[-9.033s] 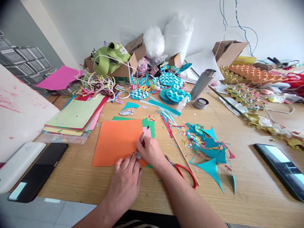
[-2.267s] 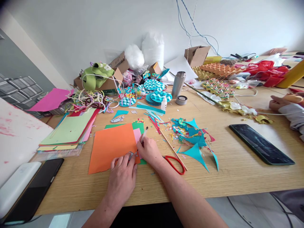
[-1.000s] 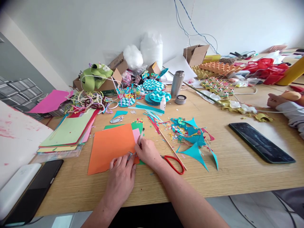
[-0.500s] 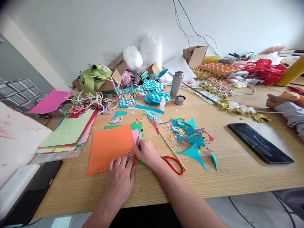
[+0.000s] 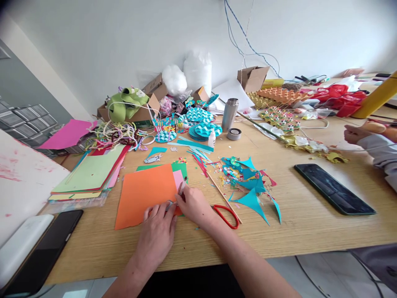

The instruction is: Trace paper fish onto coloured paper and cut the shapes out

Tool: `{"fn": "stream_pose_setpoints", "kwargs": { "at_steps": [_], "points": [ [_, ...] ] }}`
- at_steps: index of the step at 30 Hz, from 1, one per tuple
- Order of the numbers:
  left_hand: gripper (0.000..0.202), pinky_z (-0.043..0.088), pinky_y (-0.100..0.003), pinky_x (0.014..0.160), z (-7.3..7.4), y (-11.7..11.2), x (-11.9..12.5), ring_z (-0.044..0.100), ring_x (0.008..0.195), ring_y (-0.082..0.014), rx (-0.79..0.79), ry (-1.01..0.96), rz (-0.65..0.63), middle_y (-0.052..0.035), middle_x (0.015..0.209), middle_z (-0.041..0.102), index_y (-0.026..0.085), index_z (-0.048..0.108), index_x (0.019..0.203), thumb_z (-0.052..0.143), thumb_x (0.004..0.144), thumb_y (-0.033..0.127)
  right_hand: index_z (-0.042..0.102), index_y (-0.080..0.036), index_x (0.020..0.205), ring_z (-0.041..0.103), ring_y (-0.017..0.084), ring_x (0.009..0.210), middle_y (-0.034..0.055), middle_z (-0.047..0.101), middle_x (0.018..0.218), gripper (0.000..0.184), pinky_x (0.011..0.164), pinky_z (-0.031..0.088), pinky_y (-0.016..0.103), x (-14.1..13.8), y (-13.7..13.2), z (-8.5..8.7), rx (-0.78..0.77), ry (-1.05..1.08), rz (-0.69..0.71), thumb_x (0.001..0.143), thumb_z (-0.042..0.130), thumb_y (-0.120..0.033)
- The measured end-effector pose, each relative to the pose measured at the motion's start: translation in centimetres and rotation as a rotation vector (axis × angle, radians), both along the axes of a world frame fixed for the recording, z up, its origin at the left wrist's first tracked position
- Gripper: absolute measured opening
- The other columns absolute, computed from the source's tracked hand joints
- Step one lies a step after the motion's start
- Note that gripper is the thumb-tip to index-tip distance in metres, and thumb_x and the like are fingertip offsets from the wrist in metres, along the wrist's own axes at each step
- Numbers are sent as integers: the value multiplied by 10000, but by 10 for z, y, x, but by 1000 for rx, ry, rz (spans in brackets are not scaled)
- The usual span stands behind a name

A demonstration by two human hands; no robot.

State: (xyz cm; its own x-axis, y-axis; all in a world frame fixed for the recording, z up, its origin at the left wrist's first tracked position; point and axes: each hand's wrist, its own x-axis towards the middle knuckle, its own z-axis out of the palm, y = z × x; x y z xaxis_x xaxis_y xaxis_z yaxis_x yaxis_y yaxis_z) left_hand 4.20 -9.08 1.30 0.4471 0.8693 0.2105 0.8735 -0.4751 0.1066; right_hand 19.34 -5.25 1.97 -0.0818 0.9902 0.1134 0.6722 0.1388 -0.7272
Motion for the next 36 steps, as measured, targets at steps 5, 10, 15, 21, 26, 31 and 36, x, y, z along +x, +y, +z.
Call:
{"fn": "stream_pose_setpoints", "kwargs": {
  "at_steps": [5, 10, 15, 21, 26, 31, 36],
  "points": [
    [325, 383, -437, 910, -6, -1, -1, 516, 1042, -234, 8, -8, -3, -75, 1195, 588, 207, 558, 1219, 433, 920, 223, 482, -204, 708, 520, 129, 497, -3, 572, 578, 156, 508, 335, 223, -3, -4, -12, 20, 74, -94, 852, 448, -255],
    [337, 385, -440, 902, -8, -2, -1, 512, 1034, -235, 5, -6, -23, -60, 1235, 588, 184, 553, 1233, 414, 930, 227, 472, -210, 735, 529, 139, 499, -3, 579, 575, 146, 502, 348, 227, -4, -4, -18, 23, 156, -116, 857, 447, -287],
    [336, 392, -445, 889, -5, -1, -1, 517, 1026, -237, -2, -15, -21, -60, 1210, 605, 181, 562, 1226, 403, 935, 230, 463, -214, 732, 518, 136, 484, -12, 563, 561, 143, 497, 351, 228, -4, -5, -19, 37, 162, -120, 853, 444, -287],
    [339, 392, -448, 911, -5, -2, -1, 515, 1051, -233, 0, -24, -22, -57, 1214, 604, 178, 556, 1233, 425, 928, 243, 464, -213, 748, 540, 141, 500, -5, 583, 576, 133, 504, 366, 231, -5, -5, -20, 44, 168, -115, 856, 440, -288],
    [332, 379, -456, 939, -6, -3, -1, 511, 1077, -237, 9, -27, -21, -61, 1221, 603, 189, 566, 1224, 421, 930, 242, 464, -212, 743, 538, 138, 497, -7, 580, 573, 130, 501, 368, 228, -5, -5, -21, 50, 159, -120, 851, 446, -282],
    [327, 383, -455, 931, -5, -4, -1, 515, 1064, -240, 15, -29, -25, -78, 1210, 607, 194, 576, 1214, 422, 927, 224, 464, -213, 743, 536, 134, 500, -10, 573, 578, 125, 503, 368, 226, -4, -5, -22, 64, 154, -117, 851, 442, -272],
    [314, 384, -452, 930, -3, -3, 0, 524, 1047, -231, 25, -26, -19, -66, 1191, 615, 203, 582, 1197, 423, 926, 219, 463, -215, 740, 535, 137, 497, -10, 568, 576, 136, 501, 367, 229, -4, -6, -20, 49, 162, -114, 855, 440, -283]
  ]
}}
